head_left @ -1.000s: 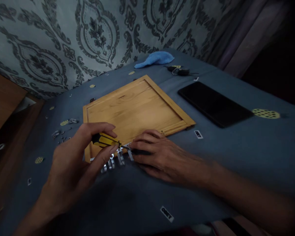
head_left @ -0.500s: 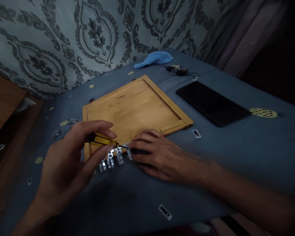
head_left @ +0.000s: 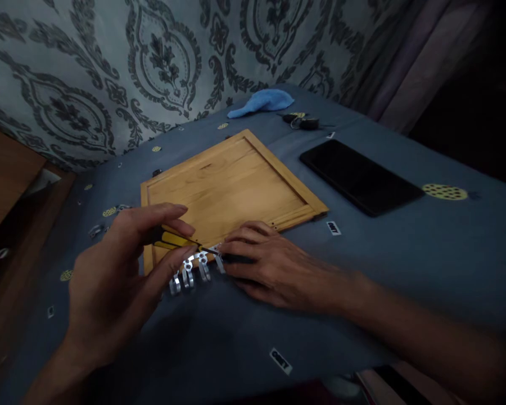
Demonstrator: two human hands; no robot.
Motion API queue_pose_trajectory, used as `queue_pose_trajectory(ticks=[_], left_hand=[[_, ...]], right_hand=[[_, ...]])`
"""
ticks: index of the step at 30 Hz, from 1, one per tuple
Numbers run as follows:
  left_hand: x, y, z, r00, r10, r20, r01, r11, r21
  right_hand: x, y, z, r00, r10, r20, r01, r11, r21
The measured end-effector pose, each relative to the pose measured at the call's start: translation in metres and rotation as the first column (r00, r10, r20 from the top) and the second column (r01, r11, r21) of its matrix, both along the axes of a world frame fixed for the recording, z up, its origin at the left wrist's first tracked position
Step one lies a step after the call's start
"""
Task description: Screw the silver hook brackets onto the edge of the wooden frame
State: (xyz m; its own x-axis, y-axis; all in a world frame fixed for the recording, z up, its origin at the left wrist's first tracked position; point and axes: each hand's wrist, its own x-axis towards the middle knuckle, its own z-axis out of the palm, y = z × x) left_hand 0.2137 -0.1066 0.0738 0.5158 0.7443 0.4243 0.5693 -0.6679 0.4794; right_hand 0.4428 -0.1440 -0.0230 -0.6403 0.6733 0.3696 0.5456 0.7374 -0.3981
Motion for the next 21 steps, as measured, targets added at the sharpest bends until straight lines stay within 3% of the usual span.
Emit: queue_pose_trajectory(ticks=[6, 13, 17, 21], left_hand=[[-0.0020, 0.0041, 0.0060, 0.989, -0.146, -0.026, 0.144, 0.988, -0.059], [-0.0030, 0.0049, 0.0005, 0.989, -0.040, -0.142, 0.047, 0.998, 0.041], [-0.0022, 0.0049, -0.0003, 0.998, -0.007, -0.056, 0.011, 0.998, 0.058], [-0.0002, 0.0041, 0.0048, 0.997, -0.070, 0.027, 0.069, 0.997, 0.027]], right_hand=[[0.0004, 0.0002, -0.0019, 1.000, -0.001, -0.008, 0.001, 1.000, 0.007], [0.0003, 0.0004, 0.0012, 1.000, 0.002, 0.004, -0.002, 1.000, 0.003], [0.0004, 0.0004, 0.0008, 1.000, -0.002, 0.000, 0.002, 1.000, 0.004], [0.0005, 0.0001, 0.0001, 1.000, 0.001, -0.007, -0.001, 1.000, -0.001]])
